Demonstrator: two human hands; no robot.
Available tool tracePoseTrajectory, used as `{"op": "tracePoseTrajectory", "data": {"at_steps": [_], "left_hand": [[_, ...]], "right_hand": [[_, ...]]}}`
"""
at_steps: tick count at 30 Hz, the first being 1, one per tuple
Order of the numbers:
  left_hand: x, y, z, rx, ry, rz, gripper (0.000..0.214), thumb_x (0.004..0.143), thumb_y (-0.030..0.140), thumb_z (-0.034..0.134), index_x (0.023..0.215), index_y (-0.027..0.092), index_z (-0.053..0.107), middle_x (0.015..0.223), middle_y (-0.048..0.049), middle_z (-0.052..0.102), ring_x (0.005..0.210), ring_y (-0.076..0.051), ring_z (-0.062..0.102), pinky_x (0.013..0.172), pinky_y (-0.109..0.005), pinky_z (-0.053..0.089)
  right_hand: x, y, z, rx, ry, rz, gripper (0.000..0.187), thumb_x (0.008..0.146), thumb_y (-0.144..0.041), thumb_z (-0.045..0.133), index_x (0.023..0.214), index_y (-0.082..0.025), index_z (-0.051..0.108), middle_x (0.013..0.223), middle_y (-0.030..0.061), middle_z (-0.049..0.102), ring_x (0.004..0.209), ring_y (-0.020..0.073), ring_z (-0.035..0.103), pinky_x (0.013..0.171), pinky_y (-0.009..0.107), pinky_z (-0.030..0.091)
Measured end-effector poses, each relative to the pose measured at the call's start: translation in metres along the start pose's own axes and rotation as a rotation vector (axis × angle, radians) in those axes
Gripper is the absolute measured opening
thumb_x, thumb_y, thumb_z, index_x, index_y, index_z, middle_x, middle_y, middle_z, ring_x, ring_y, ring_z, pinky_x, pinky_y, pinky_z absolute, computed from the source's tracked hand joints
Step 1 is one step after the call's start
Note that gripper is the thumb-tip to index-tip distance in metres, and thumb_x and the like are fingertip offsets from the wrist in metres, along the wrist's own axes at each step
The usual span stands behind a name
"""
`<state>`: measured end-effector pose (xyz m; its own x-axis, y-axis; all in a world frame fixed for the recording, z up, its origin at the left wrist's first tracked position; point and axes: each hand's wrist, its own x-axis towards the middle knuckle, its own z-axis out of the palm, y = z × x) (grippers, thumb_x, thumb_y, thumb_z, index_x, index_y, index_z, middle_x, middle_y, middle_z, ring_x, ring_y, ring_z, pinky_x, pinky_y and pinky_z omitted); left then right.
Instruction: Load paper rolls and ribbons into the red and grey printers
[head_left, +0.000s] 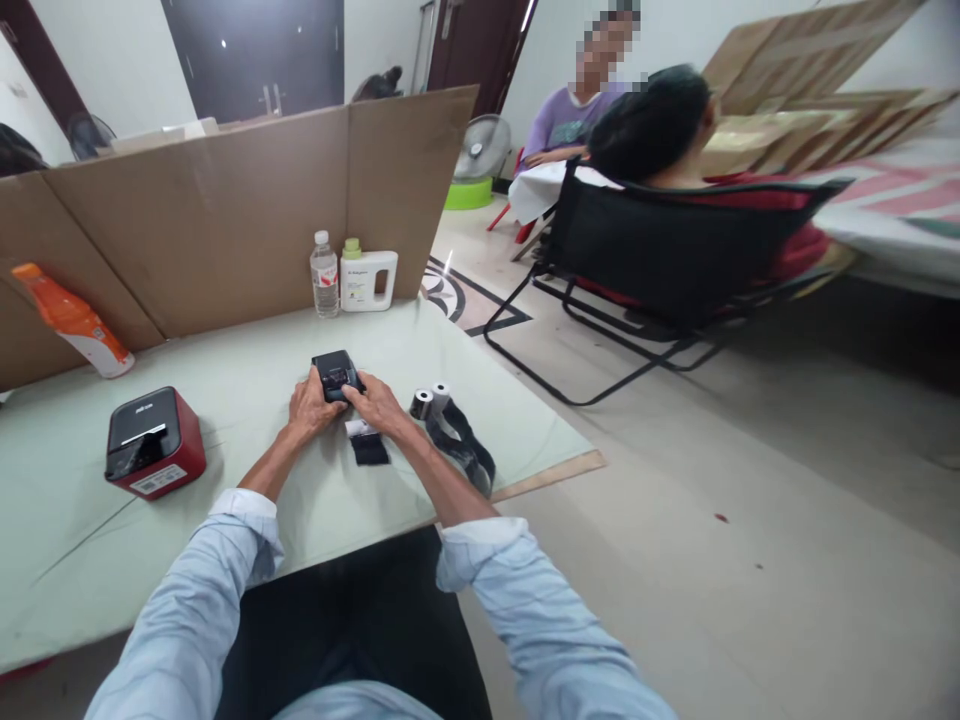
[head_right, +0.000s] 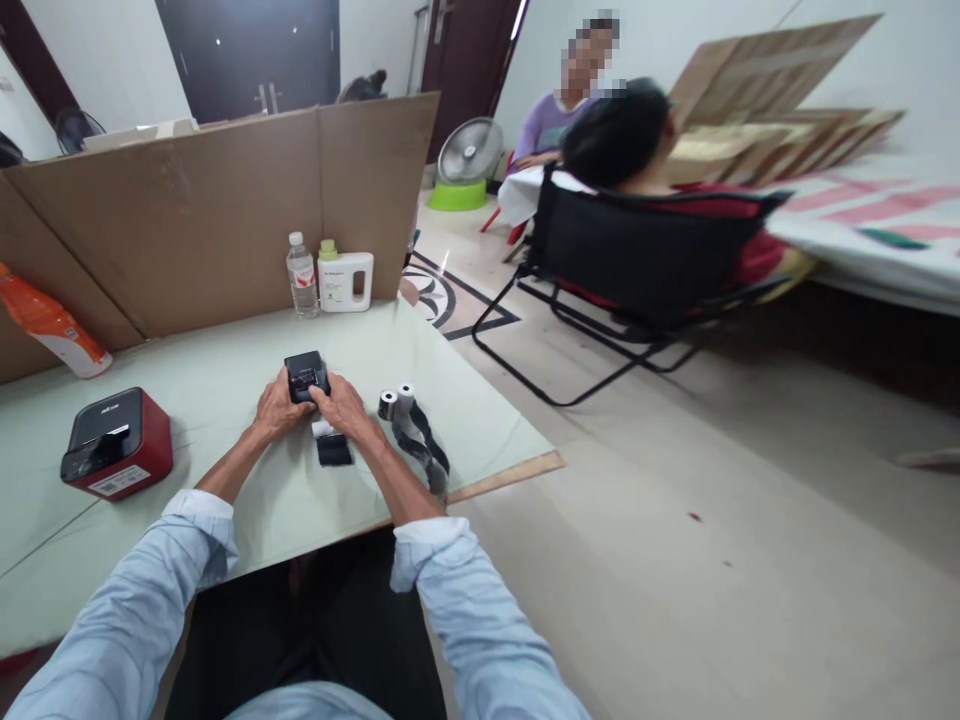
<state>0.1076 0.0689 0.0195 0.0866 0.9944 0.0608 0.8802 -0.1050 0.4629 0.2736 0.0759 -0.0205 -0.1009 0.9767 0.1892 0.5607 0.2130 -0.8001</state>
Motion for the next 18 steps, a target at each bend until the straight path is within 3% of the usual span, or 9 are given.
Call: {"op": "tracePoseTrajectory", "data": {"at_steps": [5, 11, 15, 18], "left_hand": [[-0.017, -0.010, -0.023, -0.022, 0.053, 0.026, 0.075, 0.077, 0.036, 0.081, 0.144, 0.021, 0.050, 0.117, -0.0109, 0.077, 0.112, -0.033, 0.072, 0.093, -0.040, 0.055], [-0.071, -0.053, -0.060, 0.004, 0.124, -0.005, 0.074, 0.077, 0.041, 0.079, 0.143, 0.021, 0.052, 0.113, -0.0110, 0.077, 0.108, -0.035, 0.074, 0.089, -0.041, 0.056], [-0.097, -0.082, -0.065, -0.054, 0.118, -0.017, 0.070, 0.078, 0.042, 0.078, 0.141, 0.021, 0.055, 0.115, -0.0106, 0.078, 0.106, -0.035, 0.075, 0.088, -0.042, 0.058], [-0.100, -0.097, -0.064, -0.120, 0.123, 0.046, 0.070, 0.078, 0.042, 0.078, 0.141, 0.022, 0.057, 0.120, -0.0104, 0.077, 0.108, -0.034, 0.075, 0.091, -0.043, 0.060]], "right_hand": [[-0.009, -0.017, 0.012, 0.040, 0.065, -0.066, 0.031, 0.095, -0.042, 0.059, 0.109, -0.017, 0.068, 0.107, 0.0116, 0.072, 0.098, 0.0256, 0.066, 0.091, 0.038, 0.053], [-0.041, -0.054, 0.056, 0.116, 0.017, -0.223, 0.033, 0.094, -0.038, 0.062, 0.121, -0.018, 0.066, 0.116, 0.0123, 0.071, 0.109, 0.0270, 0.065, 0.099, 0.042, 0.053], [-0.058, -0.063, 0.089, 0.091, -0.048, -0.217, 0.044, 0.094, -0.039, 0.066, 0.133, -0.018, 0.063, 0.125, 0.0151, 0.070, 0.119, 0.0312, 0.064, 0.105, 0.049, 0.052], [-0.065, -0.058, 0.101, 0.071, -0.035, -0.232, 0.059, 0.094, -0.041, 0.068, 0.148, -0.018, 0.055, 0.135, 0.0176, 0.067, 0.126, 0.0335, 0.062, 0.110, 0.053, 0.051]]}}
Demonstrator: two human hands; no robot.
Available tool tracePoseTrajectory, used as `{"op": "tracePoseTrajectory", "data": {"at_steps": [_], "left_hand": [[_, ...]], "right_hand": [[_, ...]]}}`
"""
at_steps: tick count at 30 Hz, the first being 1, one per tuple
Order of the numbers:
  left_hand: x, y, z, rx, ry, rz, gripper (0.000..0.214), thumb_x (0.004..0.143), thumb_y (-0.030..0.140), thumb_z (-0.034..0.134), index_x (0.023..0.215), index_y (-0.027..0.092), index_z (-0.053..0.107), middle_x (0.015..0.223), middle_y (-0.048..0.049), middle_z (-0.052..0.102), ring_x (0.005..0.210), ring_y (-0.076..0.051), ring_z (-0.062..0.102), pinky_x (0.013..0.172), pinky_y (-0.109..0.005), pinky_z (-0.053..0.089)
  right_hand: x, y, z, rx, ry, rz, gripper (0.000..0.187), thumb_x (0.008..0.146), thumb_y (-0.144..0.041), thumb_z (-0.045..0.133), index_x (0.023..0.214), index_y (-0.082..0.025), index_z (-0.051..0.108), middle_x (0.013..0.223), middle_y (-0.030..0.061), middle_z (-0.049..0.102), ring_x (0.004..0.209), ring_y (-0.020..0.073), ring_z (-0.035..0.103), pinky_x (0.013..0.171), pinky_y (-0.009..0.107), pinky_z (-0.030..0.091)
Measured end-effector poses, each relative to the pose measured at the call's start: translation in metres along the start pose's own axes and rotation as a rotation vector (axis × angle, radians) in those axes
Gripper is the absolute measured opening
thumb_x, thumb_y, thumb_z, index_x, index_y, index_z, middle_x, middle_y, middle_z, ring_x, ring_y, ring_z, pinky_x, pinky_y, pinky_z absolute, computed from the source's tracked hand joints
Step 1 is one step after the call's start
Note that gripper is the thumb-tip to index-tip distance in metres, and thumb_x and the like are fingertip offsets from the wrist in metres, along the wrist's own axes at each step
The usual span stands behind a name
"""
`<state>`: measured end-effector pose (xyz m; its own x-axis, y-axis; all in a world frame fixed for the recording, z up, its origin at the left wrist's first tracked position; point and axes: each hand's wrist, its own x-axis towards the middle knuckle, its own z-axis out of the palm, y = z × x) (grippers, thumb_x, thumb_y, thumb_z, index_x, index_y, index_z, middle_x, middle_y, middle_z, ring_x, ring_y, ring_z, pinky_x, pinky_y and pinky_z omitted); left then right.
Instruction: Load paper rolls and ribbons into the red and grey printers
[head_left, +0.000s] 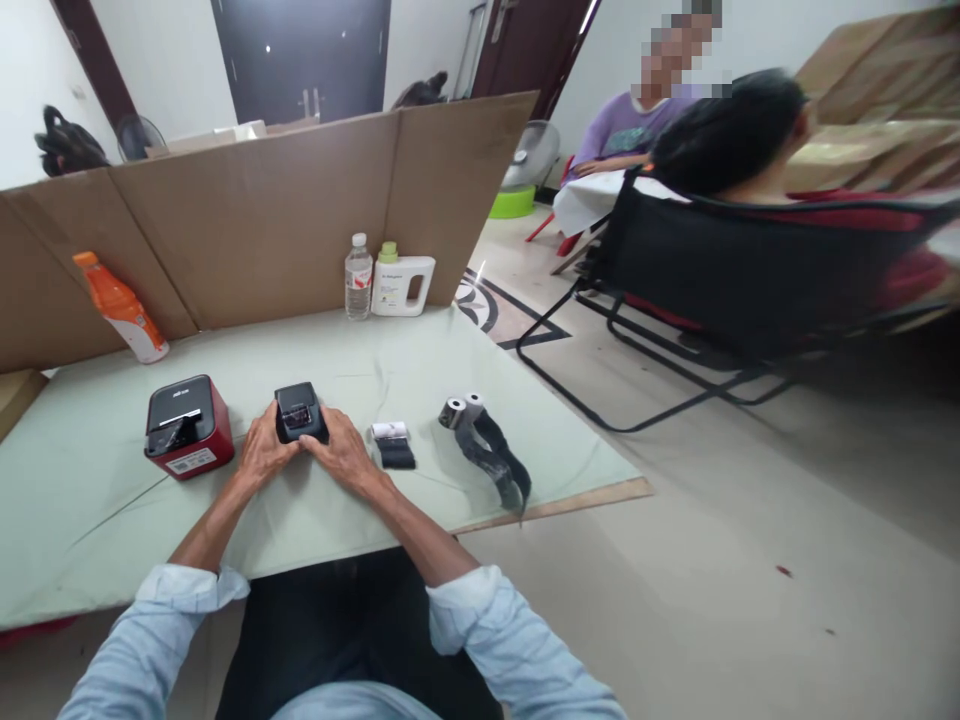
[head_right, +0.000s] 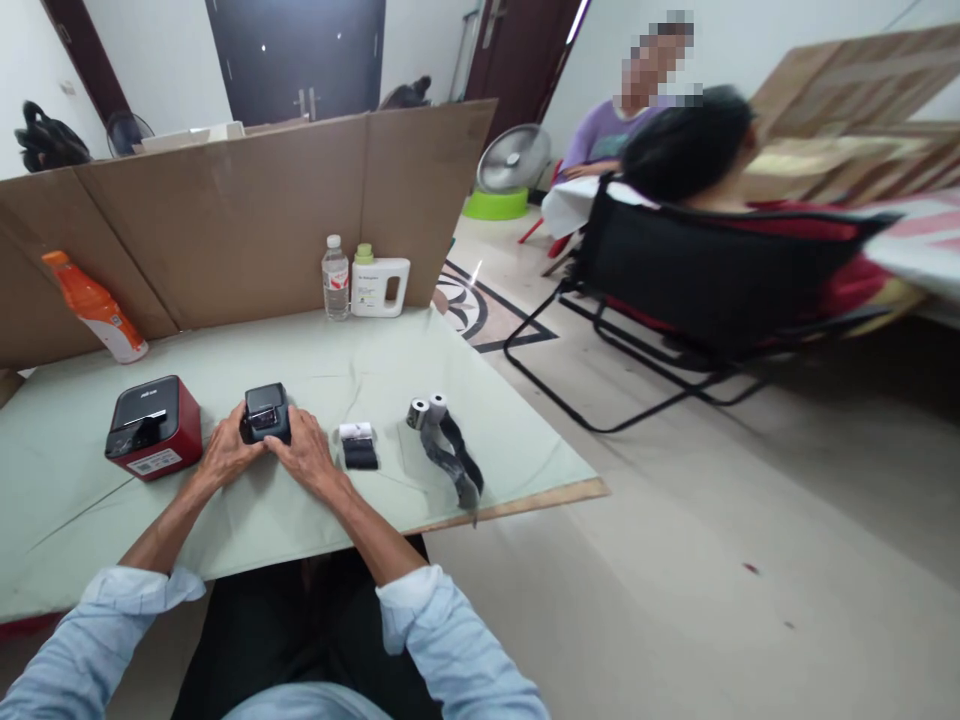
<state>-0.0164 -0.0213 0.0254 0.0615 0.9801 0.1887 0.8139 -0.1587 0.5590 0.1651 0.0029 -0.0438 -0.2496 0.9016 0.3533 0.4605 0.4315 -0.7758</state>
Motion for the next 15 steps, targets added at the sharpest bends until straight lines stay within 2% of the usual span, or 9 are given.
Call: {"op": "tracePoseTrajectory", "data": {"at_steps": [5, 8, 11, 15], "left_hand": [[0.011, -0.023, 0.000, -0.081, -0.046, 0.066, 0.078, 0.070, 0.041, 0.087, 0.139, 0.017, 0.061, 0.130, -0.0151, 0.074, 0.121, -0.036, 0.071, 0.104, -0.048, 0.058], [0.011, -0.037, 0.004, -0.104, -0.003, 0.057, 0.089, 0.068, 0.040, 0.089, 0.147, 0.017, 0.056, 0.144, -0.0185, 0.067, 0.135, -0.038, 0.064, 0.116, -0.053, 0.050], [0.006, -0.046, 0.011, -0.097, 0.051, 0.050, 0.090, 0.070, 0.043, 0.089, 0.149, 0.018, 0.056, 0.151, -0.0193, 0.062, 0.142, -0.038, 0.059, 0.122, -0.055, 0.045], [0.001, -0.051, 0.015, -0.071, 0.084, 0.092, 0.083, 0.071, 0.047, 0.090, 0.144, 0.019, 0.061, 0.149, -0.0183, 0.065, 0.140, -0.038, 0.061, 0.122, -0.057, 0.047]], "right_hand": [[-0.008, 0.006, -0.003, -0.018, 0.008, -0.081, 0.075, 0.095, -0.052, 0.071, 0.158, -0.021, 0.045, 0.145, 0.0186, 0.062, 0.135, 0.0352, 0.058, 0.113, 0.054, 0.051], [-0.011, 0.006, -0.003, -0.023, 0.022, -0.090, 0.077, 0.096, -0.056, 0.071, 0.159, -0.019, 0.045, 0.147, 0.0200, 0.062, 0.136, 0.0362, 0.059, 0.114, 0.055, 0.051], [-0.013, 0.009, 0.001, -0.041, 0.029, -0.082, 0.081, 0.094, -0.053, 0.073, 0.160, -0.016, 0.044, 0.148, 0.0217, 0.061, 0.137, 0.0374, 0.058, 0.115, 0.057, 0.050], [-0.014, 0.016, 0.004, -0.042, 0.022, -0.082, 0.080, 0.093, -0.044, 0.075, 0.161, -0.017, 0.043, 0.149, 0.0208, 0.061, 0.138, 0.0368, 0.058, 0.117, 0.057, 0.049]]}}
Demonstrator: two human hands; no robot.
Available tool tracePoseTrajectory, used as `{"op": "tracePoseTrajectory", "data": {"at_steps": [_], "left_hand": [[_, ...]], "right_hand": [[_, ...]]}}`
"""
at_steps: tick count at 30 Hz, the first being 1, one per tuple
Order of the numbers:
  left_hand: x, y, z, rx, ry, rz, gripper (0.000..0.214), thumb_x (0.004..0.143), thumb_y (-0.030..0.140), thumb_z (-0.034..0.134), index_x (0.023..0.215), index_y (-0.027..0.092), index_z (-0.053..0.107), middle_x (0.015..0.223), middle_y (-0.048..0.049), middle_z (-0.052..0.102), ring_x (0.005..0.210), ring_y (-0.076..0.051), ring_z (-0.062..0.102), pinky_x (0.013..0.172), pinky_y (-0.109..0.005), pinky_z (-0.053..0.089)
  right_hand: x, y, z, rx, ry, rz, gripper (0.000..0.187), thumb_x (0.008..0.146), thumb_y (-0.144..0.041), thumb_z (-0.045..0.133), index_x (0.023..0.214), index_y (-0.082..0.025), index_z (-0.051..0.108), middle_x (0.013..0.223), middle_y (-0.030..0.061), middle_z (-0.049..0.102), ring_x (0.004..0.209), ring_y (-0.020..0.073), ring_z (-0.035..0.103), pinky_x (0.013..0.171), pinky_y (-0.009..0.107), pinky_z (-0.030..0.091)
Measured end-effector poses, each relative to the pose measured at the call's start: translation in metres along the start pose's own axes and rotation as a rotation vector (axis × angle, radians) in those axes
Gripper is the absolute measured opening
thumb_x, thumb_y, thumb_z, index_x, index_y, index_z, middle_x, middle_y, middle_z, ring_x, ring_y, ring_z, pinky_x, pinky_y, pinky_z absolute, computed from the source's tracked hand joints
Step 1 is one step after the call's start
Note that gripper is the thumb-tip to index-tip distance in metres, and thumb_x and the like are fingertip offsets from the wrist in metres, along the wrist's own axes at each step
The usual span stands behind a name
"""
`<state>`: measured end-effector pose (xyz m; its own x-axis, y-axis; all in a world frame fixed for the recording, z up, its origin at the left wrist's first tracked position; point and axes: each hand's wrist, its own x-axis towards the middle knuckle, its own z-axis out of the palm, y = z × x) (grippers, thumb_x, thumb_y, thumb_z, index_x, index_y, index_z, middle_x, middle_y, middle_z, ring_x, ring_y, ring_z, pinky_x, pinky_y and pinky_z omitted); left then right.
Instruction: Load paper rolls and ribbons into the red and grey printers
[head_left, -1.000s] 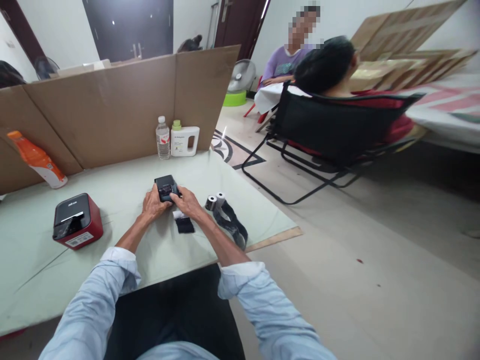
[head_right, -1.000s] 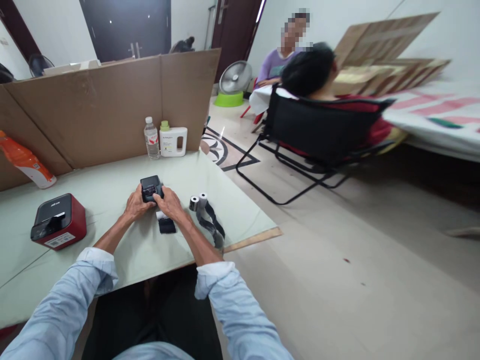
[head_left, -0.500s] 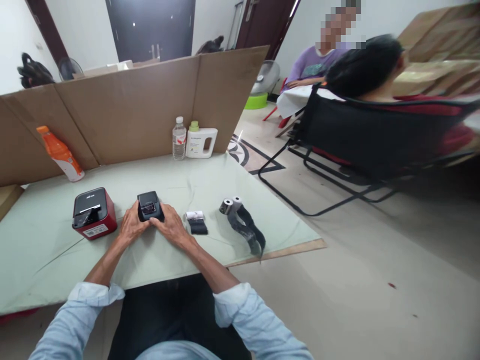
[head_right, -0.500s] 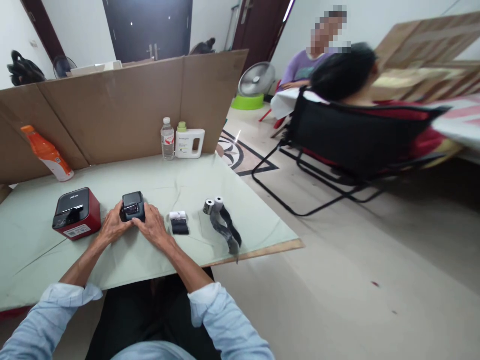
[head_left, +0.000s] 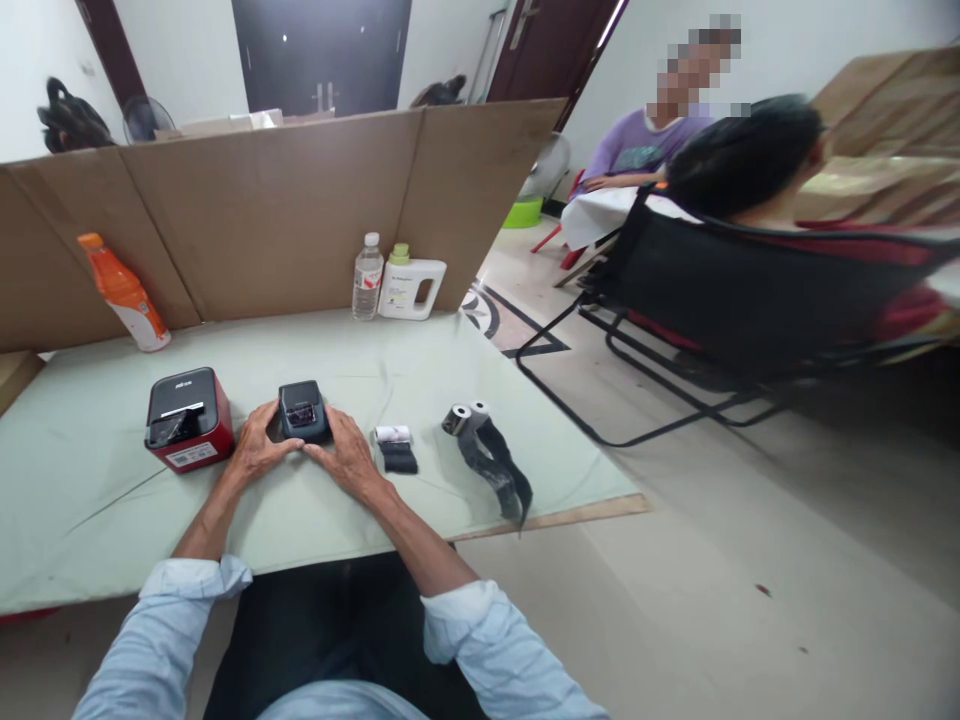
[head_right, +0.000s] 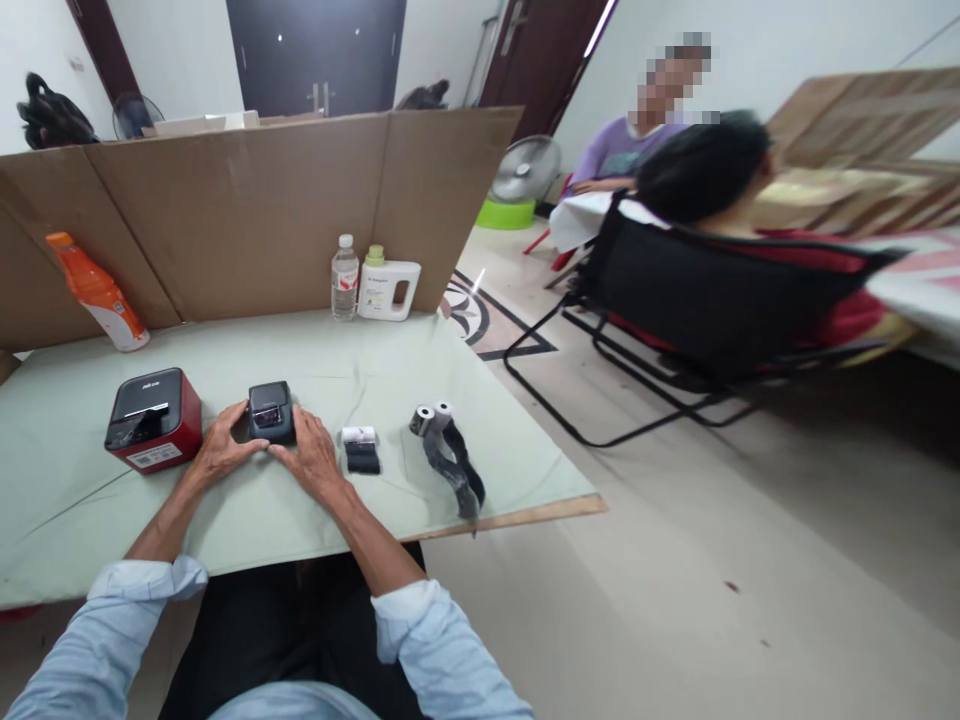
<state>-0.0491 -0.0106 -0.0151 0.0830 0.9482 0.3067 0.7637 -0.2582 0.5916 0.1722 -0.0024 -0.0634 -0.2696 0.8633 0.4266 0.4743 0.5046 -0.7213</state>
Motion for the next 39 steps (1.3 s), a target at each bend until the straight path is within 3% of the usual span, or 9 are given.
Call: {"op": "tracePoseTrajectory", "data": {"at_steps": [25, 30, 39], "left_hand": [[-0.001, -0.009, 0.006, 0.061, 0.034, 0.037, 0.075, 0.076, 0.056, 0.085, 0.138, 0.019, 0.065, 0.146, -0.0186, 0.066, 0.139, -0.038, 0.061, 0.123, -0.057, 0.046], [-0.004, -0.003, 0.004, 0.057, 0.087, 0.066, 0.074, 0.077, 0.052, 0.085, 0.140, 0.018, 0.063, 0.147, -0.0187, 0.065, 0.139, -0.038, 0.061, 0.122, -0.057, 0.048], [-0.003, 0.010, 0.002, 0.034, 0.134, 0.140, 0.047, 0.092, 0.045, 0.069, 0.133, 0.023, 0.069, 0.149, -0.0148, 0.060, 0.138, -0.034, 0.060, 0.120, -0.055, 0.050]], "right_hand": [[0.002, 0.001, -0.002, 0.014, 0.008, -0.016, 0.071, 0.096, -0.032, 0.067, 0.162, -0.021, 0.044, 0.149, 0.0184, 0.062, 0.138, 0.0347, 0.058, 0.119, 0.057, 0.049], [0.003, 0.001, -0.002, 0.029, 0.003, -0.011, 0.072, 0.095, -0.031, 0.068, 0.162, -0.022, 0.044, 0.149, 0.0174, 0.062, 0.139, 0.0342, 0.058, 0.118, 0.056, 0.050], [0.005, 0.001, 0.000, 0.014, 0.009, -0.012, 0.071, 0.095, -0.032, 0.070, 0.160, -0.019, 0.046, 0.149, 0.0192, 0.062, 0.139, 0.0342, 0.058, 0.120, 0.055, 0.049]]}}
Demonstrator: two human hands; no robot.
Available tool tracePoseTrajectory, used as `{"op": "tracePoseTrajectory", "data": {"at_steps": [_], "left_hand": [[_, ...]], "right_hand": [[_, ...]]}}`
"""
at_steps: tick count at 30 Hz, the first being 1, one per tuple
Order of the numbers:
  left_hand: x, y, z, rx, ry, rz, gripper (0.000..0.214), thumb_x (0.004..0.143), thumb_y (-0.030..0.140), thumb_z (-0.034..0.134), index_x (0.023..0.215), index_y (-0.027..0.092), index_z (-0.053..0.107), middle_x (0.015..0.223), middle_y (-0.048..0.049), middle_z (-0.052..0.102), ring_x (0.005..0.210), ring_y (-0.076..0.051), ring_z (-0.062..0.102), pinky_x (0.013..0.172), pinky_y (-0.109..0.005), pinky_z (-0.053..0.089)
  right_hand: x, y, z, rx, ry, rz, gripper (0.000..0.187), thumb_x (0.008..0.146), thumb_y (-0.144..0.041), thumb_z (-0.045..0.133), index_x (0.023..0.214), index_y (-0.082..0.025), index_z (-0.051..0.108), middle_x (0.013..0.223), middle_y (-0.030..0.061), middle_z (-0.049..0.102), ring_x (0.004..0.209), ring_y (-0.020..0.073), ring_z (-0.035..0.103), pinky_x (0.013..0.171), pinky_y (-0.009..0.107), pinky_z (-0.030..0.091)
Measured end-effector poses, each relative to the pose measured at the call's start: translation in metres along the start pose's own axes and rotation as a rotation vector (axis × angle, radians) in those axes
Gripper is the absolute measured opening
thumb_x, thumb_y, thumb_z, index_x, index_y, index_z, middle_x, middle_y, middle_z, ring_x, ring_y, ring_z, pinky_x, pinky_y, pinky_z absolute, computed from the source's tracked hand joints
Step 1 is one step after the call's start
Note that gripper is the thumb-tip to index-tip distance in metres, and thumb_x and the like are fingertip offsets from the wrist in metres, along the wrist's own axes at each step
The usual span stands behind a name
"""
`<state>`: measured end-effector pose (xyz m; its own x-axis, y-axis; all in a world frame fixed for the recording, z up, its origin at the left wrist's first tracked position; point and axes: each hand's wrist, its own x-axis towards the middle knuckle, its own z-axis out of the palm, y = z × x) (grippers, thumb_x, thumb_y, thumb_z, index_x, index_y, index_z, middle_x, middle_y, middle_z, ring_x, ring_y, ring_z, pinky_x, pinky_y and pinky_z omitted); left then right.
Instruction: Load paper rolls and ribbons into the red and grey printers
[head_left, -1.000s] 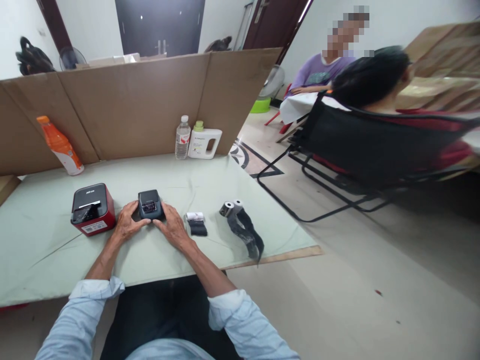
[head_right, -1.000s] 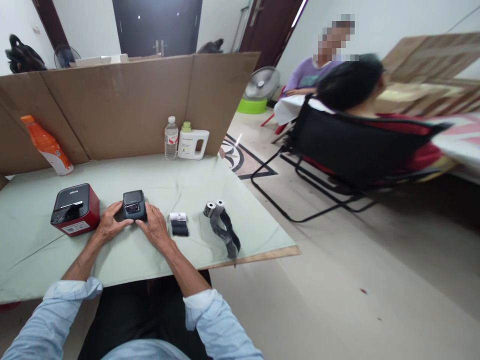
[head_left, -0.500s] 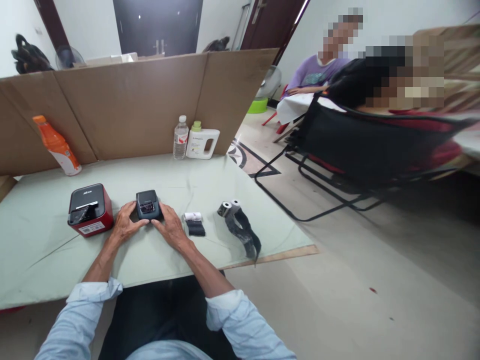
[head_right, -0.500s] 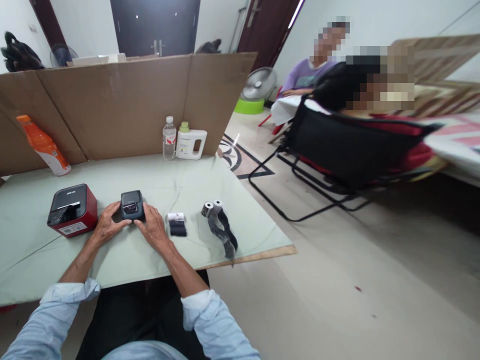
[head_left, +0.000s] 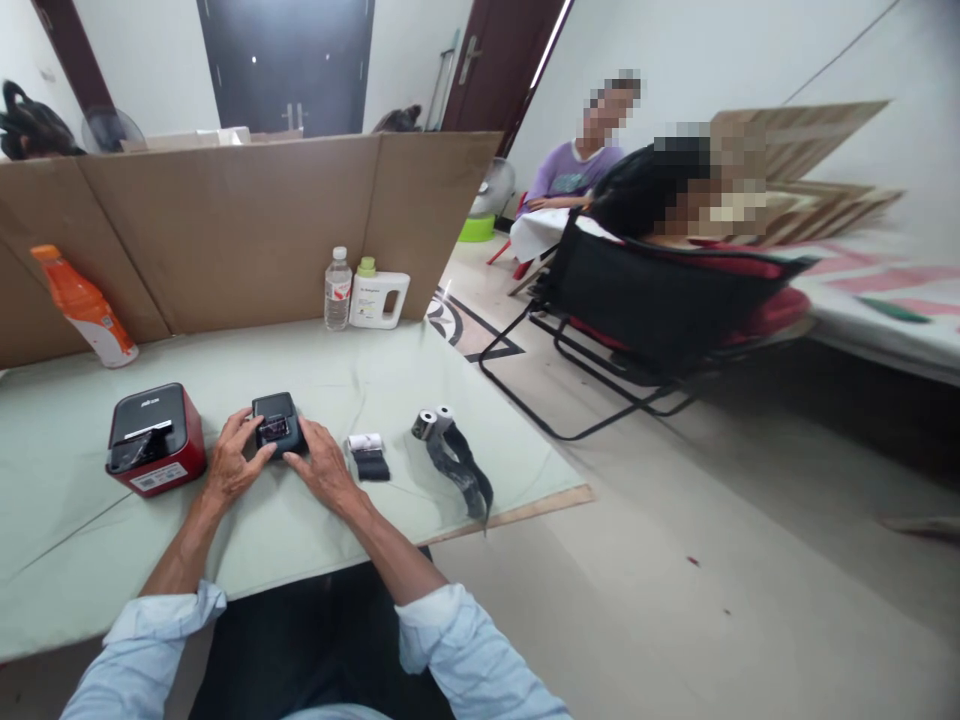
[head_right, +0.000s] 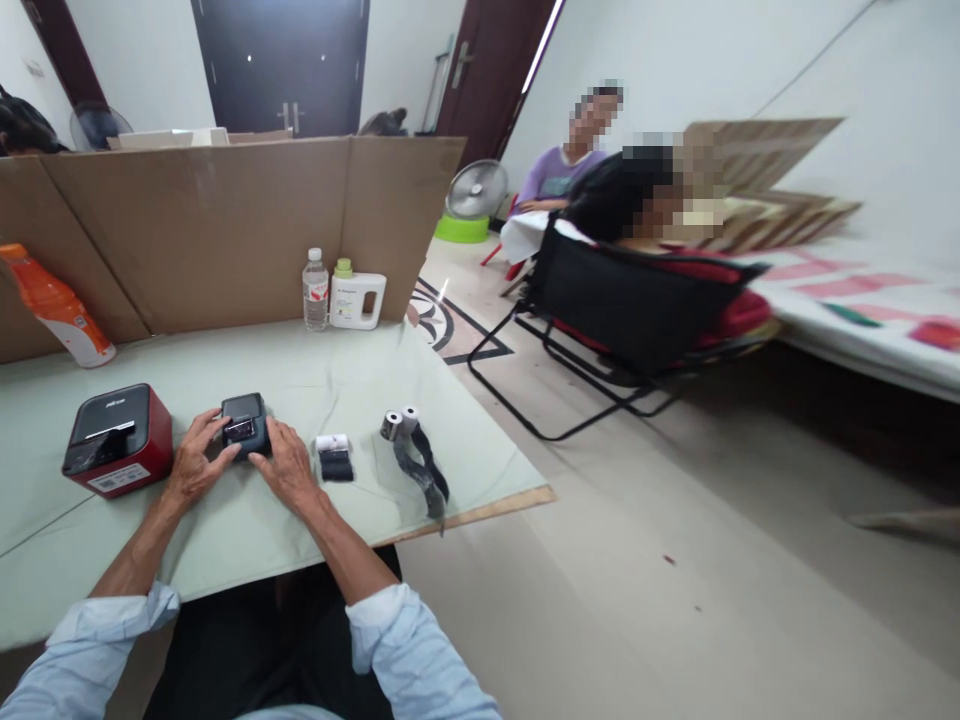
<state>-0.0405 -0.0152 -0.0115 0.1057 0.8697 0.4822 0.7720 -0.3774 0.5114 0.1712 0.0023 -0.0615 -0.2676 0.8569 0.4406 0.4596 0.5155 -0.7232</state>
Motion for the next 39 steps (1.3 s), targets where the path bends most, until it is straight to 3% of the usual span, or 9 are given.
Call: {"op": "tracePoseTrajectory", "data": {"at_steps": [6, 11, 18, 22, 28, 33, 36, 39], "left_hand": [[0.015, -0.003, 0.002, -0.019, -0.045, -0.064, 0.038, 0.091, 0.042, 0.067, 0.122, 0.023, 0.077, 0.149, -0.0141, 0.058, 0.129, -0.033, 0.065, 0.111, -0.054, 0.057], [0.031, -0.003, 0.003, 0.032, -0.002, -0.043, 0.025, 0.092, 0.039, 0.066, 0.103, 0.023, 0.081, 0.135, -0.0135, 0.066, 0.126, -0.033, 0.064, 0.114, -0.054, 0.053], [0.046, -0.004, 0.007, -0.024, -0.026, -0.108, 0.030, 0.098, 0.043, 0.060, 0.091, 0.021, 0.079, 0.133, -0.0144, 0.067, 0.125, -0.031, 0.065, 0.110, -0.050, 0.055], [0.041, -0.003, 0.000, -0.079, -0.104, -0.092, 0.031, 0.091, 0.048, 0.069, 0.102, 0.021, 0.078, 0.147, -0.0159, 0.060, 0.138, -0.035, 0.058, 0.110, -0.053, 0.056], [0.020, -0.009, -0.016, -0.194, -0.217, -0.100, 0.063, 0.080, 0.050, 0.081, 0.136, 0.023, 0.068, 0.167, -0.0175, 0.043, 0.149, -0.040, 0.051, 0.100, -0.051, 0.062], [0.005, -0.015, -0.009, -0.188, -0.163, -0.126, 0.080, 0.081, 0.052, 0.082, 0.150, 0.019, 0.058, 0.160, -0.0206, 0.053, 0.143, -0.038, 0.058, 0.112, -0.054, 0.056], [-0.002, -0.016, -0.001, -0.164, -0.104, -0.121, 0.074, 0.085, 0.051, 0.079, 0.147, 0.016, 0.061, 0.154, -0.0208, 0.060, 0.144, -0.036, 0.058, 0.123, -0.056, 0.046], [-0.008, -0.016, 0.004, -0.157, -0.079, -0.108, 0.067, 0.088, 0.049, 0.077, 0.145, 0.016, 0.063, 0.155, -0.0203, 0.059, 0.144, -0.036, 0.057, 0.125, -0.056, 0.043]], "right_hand": [[0.001, -0.001, 0.000, -0.006, 0.007, -0.002, 0.071, 0.095, -0.031, 0.071, 0.160, -0.020, 0.045, 0.151, 0.0191, 0.061, 0.139, 0.0334, 0.059, 0.120, 0.055, 0.049], [0.001, 0.001, 0.002, -0.007, 0.016, -0.018, 0.070, 0.096, -0.030, 0.070, 0.160, -0.018, 0.046, 0.151, 0.0205, 0.061, 0.140, 0.0336, 0.058, 0.120, 0.055, 0.048], [0.002, 0.004, 0.003, 0.007, 0.020, -0.019, 0.073, 0.095, -0.032, 0.072, 0.161, -0.020, 0.045, 0.150, 0.0191, 0.061, 0.138, 0.0334, 0.058, 0.119, 0.055, 0.049], [0.001, 0.004, 0.003, 0.019, 0.019, -0.020, 0.073, 0.095, -0.032, 0.072, 0.162, -0.021, 0.045, 0.149, 0.0181, 0.061, 0.138, 0.0329, 0.058, 0.119, 0.054, 0.049], [0.001, 0.005, 0.003, 0.010, 0.028, -0.034, 0.073, 0.096, -0.032, 0.071, 0.163, -0.022, 0.043, 0.149, 0.0175, 0.062, 0.138, 0.0327, 0.059, 0.119, 0.054, 0.049], [-0.001, 0.006, 0.004, 0.006, 0.035, -0.052, 0.071, 0.097, -0.034, 0.070, 0.161, -0.017, 0.045, 0.148, 0.0199, 0.062, 0.137, 0.0330, 0.059, 0.119, 0.053, 0.050], [-0.002, 0.007, 0.003, 0.005, 0.034, -0.055, 0.070, 0.098, -0.034, 0.069, 0.161, -0.017, 0.045, 0.148, 0.0199, 0.062, 0.137, 0.0334, 0.059, 0.119, 0.054, 0.050], [-0.003, 0.007, 0.003, 0.006, 0.036, -0.045, 0.070, 0.098, -0.035, 0.069, 0.162, -0.020, 0.045, 0.147, 0.0183, 0.063, 0.137, 0.0333, 0.059, 0.118, 0.055, 0.050]]}}
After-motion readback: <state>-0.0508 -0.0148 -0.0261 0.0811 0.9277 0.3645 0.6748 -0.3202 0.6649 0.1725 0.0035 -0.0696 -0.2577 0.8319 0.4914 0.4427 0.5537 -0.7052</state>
